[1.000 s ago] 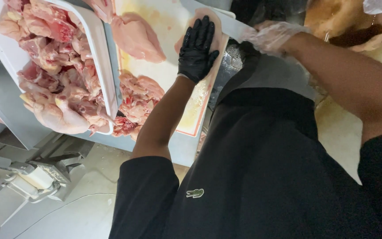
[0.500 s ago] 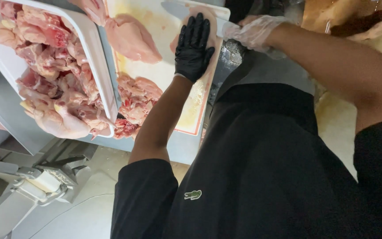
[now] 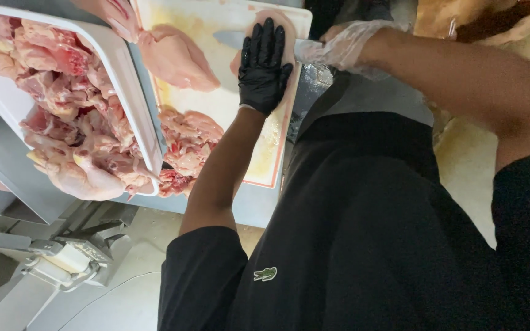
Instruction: Cutting and trimming raw chicken breasts on a cutting board using a knife in a food processing environment.
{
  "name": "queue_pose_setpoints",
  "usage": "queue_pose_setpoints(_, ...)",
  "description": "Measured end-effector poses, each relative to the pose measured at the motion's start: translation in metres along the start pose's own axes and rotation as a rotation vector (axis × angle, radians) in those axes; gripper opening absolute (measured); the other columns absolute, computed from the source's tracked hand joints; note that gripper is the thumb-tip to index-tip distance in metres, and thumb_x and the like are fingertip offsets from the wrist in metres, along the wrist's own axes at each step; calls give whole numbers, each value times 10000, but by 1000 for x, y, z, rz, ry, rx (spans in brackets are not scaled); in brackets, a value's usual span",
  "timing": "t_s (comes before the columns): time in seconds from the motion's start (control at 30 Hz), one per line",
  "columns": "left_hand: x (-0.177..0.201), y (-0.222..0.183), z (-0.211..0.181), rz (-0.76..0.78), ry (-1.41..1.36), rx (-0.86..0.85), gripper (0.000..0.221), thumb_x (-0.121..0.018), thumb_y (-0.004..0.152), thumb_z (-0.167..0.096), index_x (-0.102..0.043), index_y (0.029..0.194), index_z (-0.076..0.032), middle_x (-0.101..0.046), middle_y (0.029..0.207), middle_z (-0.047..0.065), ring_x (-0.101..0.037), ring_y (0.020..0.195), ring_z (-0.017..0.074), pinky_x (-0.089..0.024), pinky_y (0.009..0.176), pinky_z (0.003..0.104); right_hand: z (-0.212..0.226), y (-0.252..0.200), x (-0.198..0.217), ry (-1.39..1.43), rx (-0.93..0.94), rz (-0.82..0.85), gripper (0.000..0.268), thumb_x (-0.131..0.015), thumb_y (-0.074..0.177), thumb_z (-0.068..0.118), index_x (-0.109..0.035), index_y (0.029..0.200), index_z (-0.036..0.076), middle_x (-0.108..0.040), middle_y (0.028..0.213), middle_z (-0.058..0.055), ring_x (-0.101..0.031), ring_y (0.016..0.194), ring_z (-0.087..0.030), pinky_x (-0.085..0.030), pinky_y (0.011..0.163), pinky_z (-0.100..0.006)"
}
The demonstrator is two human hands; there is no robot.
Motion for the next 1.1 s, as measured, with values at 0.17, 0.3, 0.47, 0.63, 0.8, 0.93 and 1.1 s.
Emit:
queue_pose_setpoints(0.17, -4, -2, 1, -52, -81, -4, 704, -650, 1121, -428, -342, 1713, -204, -262, 1775, 88, -256, 1671, 324, -214, 1397, 474, 18, -45, 5, -156, -37, -9, 443, -579, 1150, 481, -723, 1134, 62, -674, 881, -158, -618, 745, -293, -475, 656, -424)
queue_pose_setpoints(0.3, 3, 0, -4, -56, 6, 4, 645, -558, 1134, -434, -369, 1697, -181, -293, 1751, 105, -304, 1647, 320, -243, 1364, 468, -36, -18, 1, -139, -118, -11, 461, -600, 1159, 497, -722, 1044, 68, -648, 796, -139, -599, 655, -266, -486, 564, -372)
queue_pose_setpoints(0.47, 6, 3, -5, -15, -5, -2, 640, -566, 1168, -452, -347, 1713, -199, -245, 1767, 85, -233, 1667, 309, -177, 1389, 480, -66, 49, -24, -263, -76, 14, 490, -632, 1100, 515, -756, 1177, 47, -724, 899, -186, -687, 752, -335, -545, 651, -454)
queue_pose_setpoints(0.63, 1, 0, -4, 0, 29, 18, 677, -616, 1150, -445, -335, 1716, -202, -242, 1767, 91, -238, 1663, 308, -190, 1382, 484, 1, 1, -28, -213, -40, 20, 433, -610, 1106, 423, -718, 1283, 43, -731, 997, -199, -690, 836, -349, -543, 686, -454)
queue_pose_setpoints(0.8, 1, 0, -3, 40, 49, -17, 706, -653, 1147, -412, -312, 1724, -191, -226, 1769, 104, -230, 1662, 317, -186, 1384, 487, -43, 23, -36, -294, 23, 5, 560, -480, 1154, 529, -705, 1316, 42, -731, 1067, -218, -691, 932, -387, -550, 813, -495)
queue_pose_setpoints(0.93, -13, -3, -5, 9, 0, -36, 728, -705, 1156, -465, -336, 1719, -188, -226, 1764, 109, -224, 1659, 334, -195, 1383, 495, -81, 23, -43, -204, -70, -12, 407, -648, 1121, 427, -722, 1267, 55, -707, 1009, -177, -678, 840, -338, -565, 740, -457)
queue_pose_setpoints(1.1, -1, 1, -18, -65, 21, -29, 577, -445, 1179, -464, -401, 1675, -174, -299, 1722, 112, -299, 1628, 325, -196, 1356, 502, -81, -13, -22, -178, -219, 38, 355, -656, 1129, 362, -721, 1214, 23, -705, 896, -200, -682, 730, -313, -557, 628, -405)
Point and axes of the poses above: each hand's wrist, its own y-axis towards the middle knuckle, its own x-axis out of the back of the hand, z = x × y, the point moved 2 cm from there along y, towards the middle knuckle
